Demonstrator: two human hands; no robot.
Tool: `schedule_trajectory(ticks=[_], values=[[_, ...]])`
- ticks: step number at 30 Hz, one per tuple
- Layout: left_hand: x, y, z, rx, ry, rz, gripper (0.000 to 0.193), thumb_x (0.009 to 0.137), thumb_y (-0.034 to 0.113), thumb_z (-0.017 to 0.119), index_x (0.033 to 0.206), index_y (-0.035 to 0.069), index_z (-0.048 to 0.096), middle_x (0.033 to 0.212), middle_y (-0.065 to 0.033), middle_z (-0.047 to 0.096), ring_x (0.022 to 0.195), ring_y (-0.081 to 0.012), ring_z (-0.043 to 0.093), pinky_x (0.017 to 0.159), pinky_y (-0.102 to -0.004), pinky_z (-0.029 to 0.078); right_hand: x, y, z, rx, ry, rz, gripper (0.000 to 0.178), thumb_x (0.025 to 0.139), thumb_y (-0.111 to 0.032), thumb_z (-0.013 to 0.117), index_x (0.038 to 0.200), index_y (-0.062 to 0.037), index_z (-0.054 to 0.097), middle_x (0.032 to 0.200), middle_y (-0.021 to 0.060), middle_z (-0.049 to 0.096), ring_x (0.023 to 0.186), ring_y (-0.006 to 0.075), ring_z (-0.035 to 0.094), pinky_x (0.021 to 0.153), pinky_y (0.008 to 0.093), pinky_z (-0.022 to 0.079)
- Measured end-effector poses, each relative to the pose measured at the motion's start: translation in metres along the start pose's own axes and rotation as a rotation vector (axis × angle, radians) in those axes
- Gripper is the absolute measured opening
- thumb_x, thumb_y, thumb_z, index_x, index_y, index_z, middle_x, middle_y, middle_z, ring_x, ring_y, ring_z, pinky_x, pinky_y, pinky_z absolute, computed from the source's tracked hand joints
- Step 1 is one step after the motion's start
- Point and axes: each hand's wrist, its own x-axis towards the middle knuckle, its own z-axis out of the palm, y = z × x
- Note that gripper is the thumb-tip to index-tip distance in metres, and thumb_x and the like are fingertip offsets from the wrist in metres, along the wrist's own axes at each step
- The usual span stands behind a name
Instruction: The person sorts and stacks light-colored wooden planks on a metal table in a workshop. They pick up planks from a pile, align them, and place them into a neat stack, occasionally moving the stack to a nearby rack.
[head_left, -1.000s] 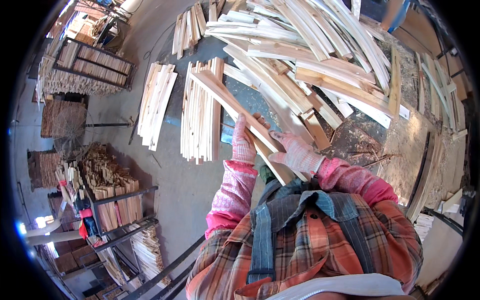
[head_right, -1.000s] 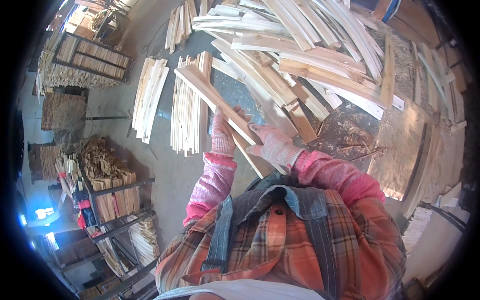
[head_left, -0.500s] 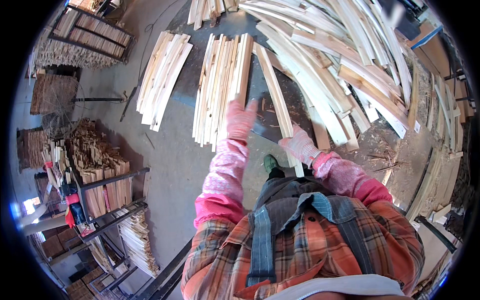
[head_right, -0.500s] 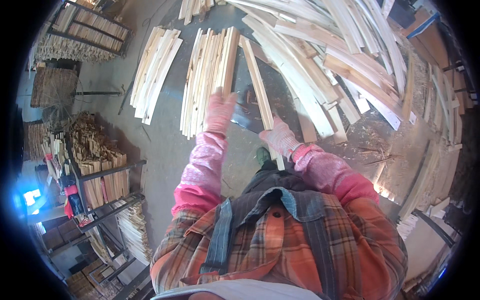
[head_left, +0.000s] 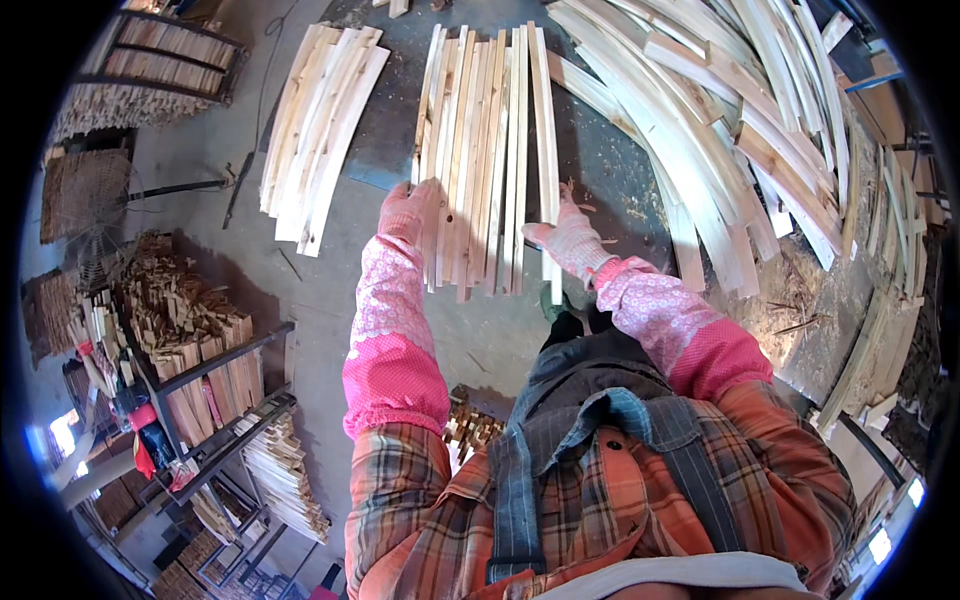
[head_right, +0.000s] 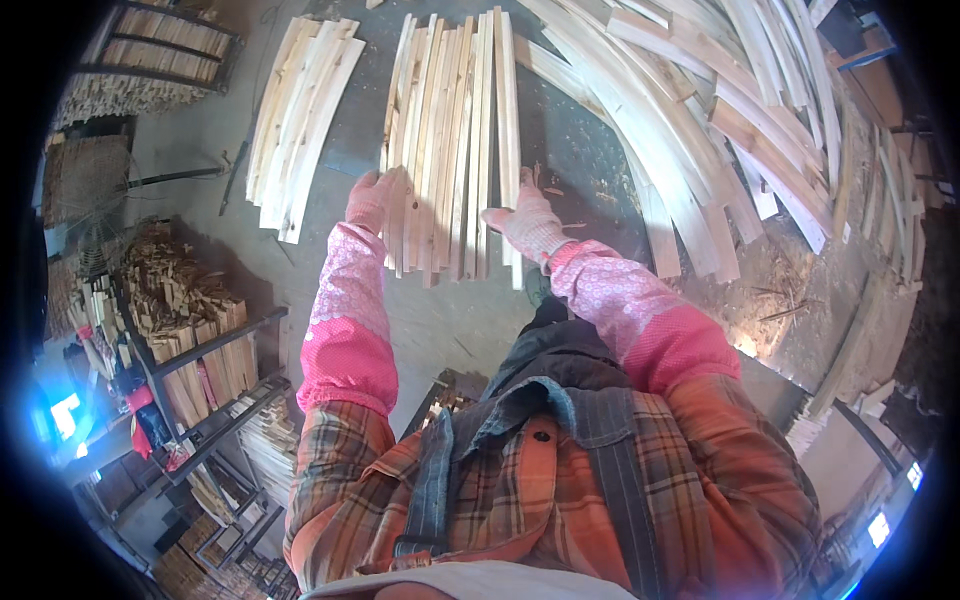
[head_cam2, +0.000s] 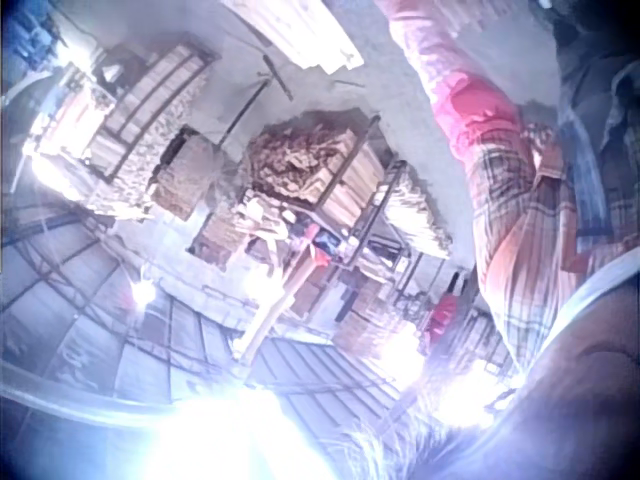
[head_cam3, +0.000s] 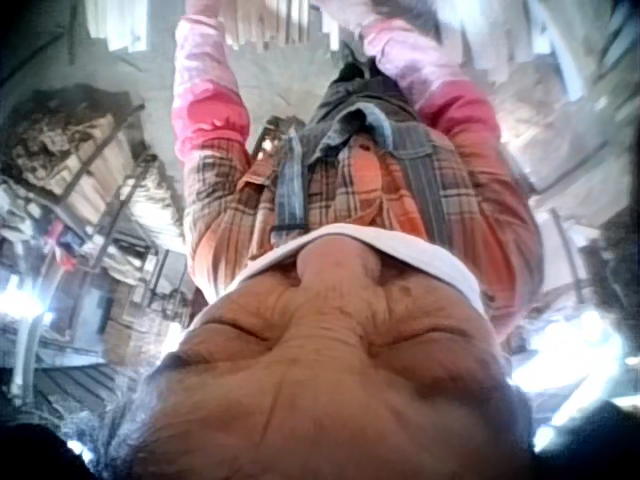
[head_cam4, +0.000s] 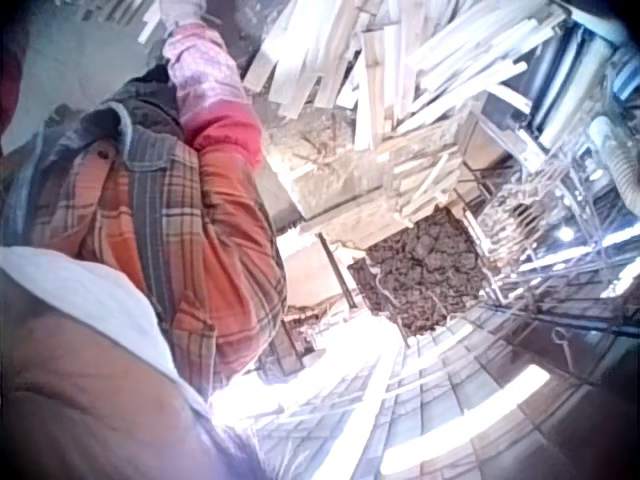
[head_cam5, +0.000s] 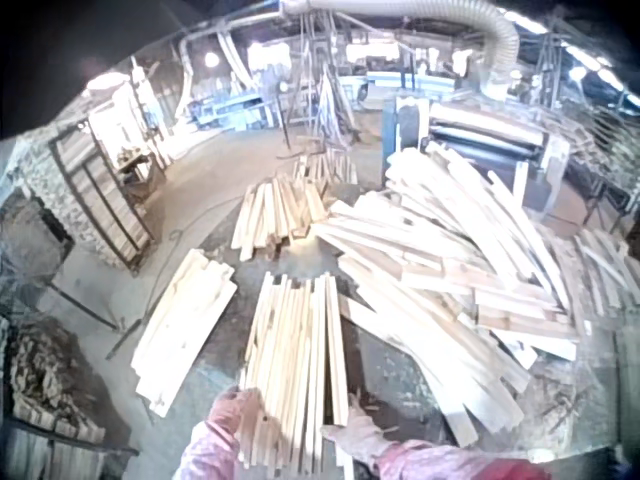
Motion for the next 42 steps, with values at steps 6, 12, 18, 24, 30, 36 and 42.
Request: schedule_trajectory(ticks=[6,12,18,24,30,36,42], values=[[-0.004,-0.005,0.017,0.004,0.034,-0.066,0.043,0.089,0.035,0.071,0.111,-0.001,0.066,0.097,-0.0132,0.071,0.090,-0.0194,0.065,0.081,-0.0349,0.051,0.011,-0.037,0.021,0.023,0.006,0.047,0.089,0.078,-0.023,0.078,0.149,-0.0022,0.030,0.132,0.0261,0.060,0.121,0.0379,0.060,0.103,0.0420,0.047],[0.055,-0.011,0.002,-0.201,0.098,-0.068,0.032,0.087,0.030,0.074,0.095,0.000,0.070,0.089,-0.0071,0.073,0.081,-0.0154,0.063,0.075,-0.0279,0.050,0.083,-0.069,0.017,-0.005,-0.101,-0.073,0.079,0.080,-0.030,0.077,0.140,0.0046,0.039,0.124,0.0306,0.062,0.118,0.0423,0.062,0.098,0.0457,0.050],[0.114,0.045,0.000,0.022,0.042,0.106,0.054,0.093,0.033,0.073,0.128,-0.004,0.056,0.118,-0.0183,0.068,0.106,-0.0269,0.067,0.095,-0.0321,0.053,0.119,-0.084,-0.010,-0.392,-0.324,0.080,0.066,0.089,-0.054,0.063,0.120,0.0052,0.063,0.108,0.0249,0.069,0.102,0.0371,0.069,0.089,0.0462,0.054],[0.137,0.081,0.029,0.358,0.256,0.061,0.082,0.080,0.054,0.076,0.132,-0.003,0.049,0.130,-0.0288,0.058,0.118,-0.0399,0.061,0.103,-0.0446,0.047,0.138,-0.111,-0.019,-0.208,-0.220,0.187,0.071,0.093,-0.061,0.054,0.116,0.0060,0.064,0.105,0.0281,0.070,0.101,0.0408,0.070,0.087,0.0493,0.055],[0.125,0.101,0.022,0.407,0.290,-0.060,0.108,0.081,0.057,0.074,0.157,0.000,0.022,0.151,-0.0261,0.043,0.138,-0.0405,0.046,0.115,-0.0434,0.038,0.130,-0.123,-0.011,-0.183,-0.146,0.249,0.068,0.093,-0.059,0.055,0.119,0.0026,0.065,0.116,0.0296,0.066,0.110,0.0424,0.065,0.093,0.0478,0.051],[0.125,0.105,0.014,0.535,0.344,0.303,0.101,0.080,0.044,0.079,0.155,0.001,0.027,0.152,-0.0246,0.041,0.140,-0.0404,0.041,0.117,-0.0465,0.035,0.115,-0.109,-0.018,-0.104,-0.110,0.200,0.065,0.088,-0.052,0.064,0.124,0.0015,0.061,0.126,0.0269,0.063,0.118,0.0405,0.062,0.100,0.0469,0.048],[0.083,0.172,0.102,0.739,-0.005,1.314,0.064,0.079,0.037,0.071,0.133,0.007,0.055,0.133,-0.0135,0.055,0.128,-0.0352,0.046,0.112,-0.0498,0.034,0.082,-0.104,-0.028,-0.303,-0.091,-0.089,0.065,0.083,-0.041,0.072,0.130,0.0017,0.053,0.126,0.0242,0.063,0.119,0.0388,0.061,0.100,0.0454,0.050]])
